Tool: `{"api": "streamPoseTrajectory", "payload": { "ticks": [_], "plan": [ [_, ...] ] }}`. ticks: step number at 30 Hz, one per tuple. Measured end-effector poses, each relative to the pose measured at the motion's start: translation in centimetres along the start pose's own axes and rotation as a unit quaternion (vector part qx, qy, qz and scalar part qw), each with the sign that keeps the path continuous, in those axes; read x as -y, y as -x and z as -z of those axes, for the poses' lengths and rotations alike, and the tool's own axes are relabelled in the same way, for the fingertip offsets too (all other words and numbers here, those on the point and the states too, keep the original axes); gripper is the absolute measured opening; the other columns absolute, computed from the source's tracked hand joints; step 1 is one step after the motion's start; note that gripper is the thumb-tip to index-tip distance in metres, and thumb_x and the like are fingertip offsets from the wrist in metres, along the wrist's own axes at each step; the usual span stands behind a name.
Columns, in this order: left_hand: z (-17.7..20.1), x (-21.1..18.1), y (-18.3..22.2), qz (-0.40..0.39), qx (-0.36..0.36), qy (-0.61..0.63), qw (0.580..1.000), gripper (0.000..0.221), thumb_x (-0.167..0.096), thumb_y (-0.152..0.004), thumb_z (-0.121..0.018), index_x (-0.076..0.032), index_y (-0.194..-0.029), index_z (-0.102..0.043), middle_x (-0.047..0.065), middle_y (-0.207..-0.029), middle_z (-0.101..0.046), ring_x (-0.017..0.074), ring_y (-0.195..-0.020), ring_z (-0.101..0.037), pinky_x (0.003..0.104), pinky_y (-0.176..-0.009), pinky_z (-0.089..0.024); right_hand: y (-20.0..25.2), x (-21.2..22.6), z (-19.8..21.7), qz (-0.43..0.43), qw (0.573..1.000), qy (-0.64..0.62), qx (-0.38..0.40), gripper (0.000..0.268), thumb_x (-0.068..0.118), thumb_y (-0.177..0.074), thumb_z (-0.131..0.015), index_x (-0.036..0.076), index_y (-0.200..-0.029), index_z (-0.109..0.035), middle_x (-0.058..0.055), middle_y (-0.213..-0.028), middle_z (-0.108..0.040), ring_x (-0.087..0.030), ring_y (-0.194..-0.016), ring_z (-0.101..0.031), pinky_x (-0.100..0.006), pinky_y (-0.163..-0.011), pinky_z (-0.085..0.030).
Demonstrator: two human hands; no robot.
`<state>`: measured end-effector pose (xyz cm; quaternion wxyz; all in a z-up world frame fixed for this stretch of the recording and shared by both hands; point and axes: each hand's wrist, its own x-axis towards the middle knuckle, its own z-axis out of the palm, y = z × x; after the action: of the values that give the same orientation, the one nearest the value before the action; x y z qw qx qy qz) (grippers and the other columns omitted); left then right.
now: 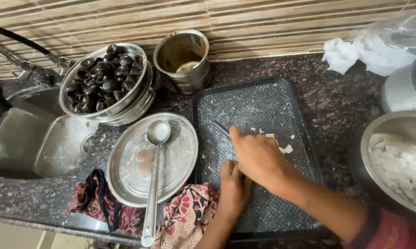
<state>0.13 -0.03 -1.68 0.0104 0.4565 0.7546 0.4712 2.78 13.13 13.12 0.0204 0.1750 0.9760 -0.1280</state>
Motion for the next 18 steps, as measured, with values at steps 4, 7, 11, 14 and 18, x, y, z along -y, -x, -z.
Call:
{"api": "streamPoseTrajectory", "payload": {
  "ticks": [4, 7, 11, 14, 18],
  "plan": [
    [0.4, -1.1, -0.3, 0.020, 0.017, -0.017, 0.999, 0.026, -0.004, -0.081, -0.080, 0.002, -0.101, -0.063, 0.019, -0.098, -0.057, 0.0368, -0.091, -0.056, 0.046, -0.081, -0.048, -2.4, -0.9, -1.3, 0.014, 0.998, -0.006, -0.063, 0.036, 0.006, -0.082, -0.067, -0.001, -0.112, -0.051, -0.020, -0.073, -0.072, -0.039, -0.071, -0.075, -0.048, -0.061, -0.061],
    [0.8, -1.6, -0.8, 0.003, -0.007, -0.015, 1.000, 0.040, -0.008, -0.082, -0.082, 0.005, -0.117, -0.065, 0.021, -0.099, -0.057, 0.0384, -0.090, -0.056, 0.047, -0.079, -0.048, -4.5, -2.5, -1.5, -0.016, 0.999, -0.022, 0.024, 0.035, 0.006, -0.085, -0.063, 0.001, -0.117, -0.051, -0.019, -0.076, -0.074, -0.037, -0.072, -0.076, -0.049, -0.062, -0.061],
    [0.5, -1.0, -0.5, 0.030, 0.001, 0.007, 1.000, 0.050, -0.008, -0.081, -0.082, 0.006, -0.126, -0.064, 0.019, -0.099, -0.059, 0.0357, -0.090, -0.059, 0.043, -0.080, -0.051, -5.3, -5.7, -3.4, -0.046, 0.993, -0.075, -0.073, 0.045, 0.013, -0.076, -0.072, 0.005, -0.117, -0.055, -0.023, -0.082, -0.073, -0.042, -0.077, -0.073, -0.054, -0.068, -0.058],
    [0.3, -1.0, -0.6, 0.028, -0.001, 0.009, 1.000, 0.051, -0.008, -0.080, -0.082, 0.006, -0.125, -0.064, 0.019, -0.099, -0.060, 0.0355, -0.090, -0.060, 0.043, -0.080, -0.051, -4.4, -4.4, -2.7, -0.068, 0.993, -0.077, -0.064, 0.046, 0.013, -0.078, -0.072, 0.005, -0.119, -0.055, -0.023, -0.081, -0.073, -0.041, -0.075, -0.074, -0.053, -0.067, -0.059],
    [-0.1, 0.4, 0.0, 0.023, 0.023, -0.028, 0.999, 0.034, 0.001, -0.081, -0.076, 0.005, -0.112, -0.063, 0.021, -0.103, -0.059, 0.0385, -0.094, -0.059, 0.045, -0.083, -0.050, -2.7, -1.3, -3.1, 0.021, 0.989, -0.023, -0.144, 0.051, 0.011, -0.074, -0.074, -0.002, -0.119, -0.053, -0.019, -0.065, -0.071, -0.036, -0.059, -0.072, -0.046, -0.051, -0.058]
  ]
}}
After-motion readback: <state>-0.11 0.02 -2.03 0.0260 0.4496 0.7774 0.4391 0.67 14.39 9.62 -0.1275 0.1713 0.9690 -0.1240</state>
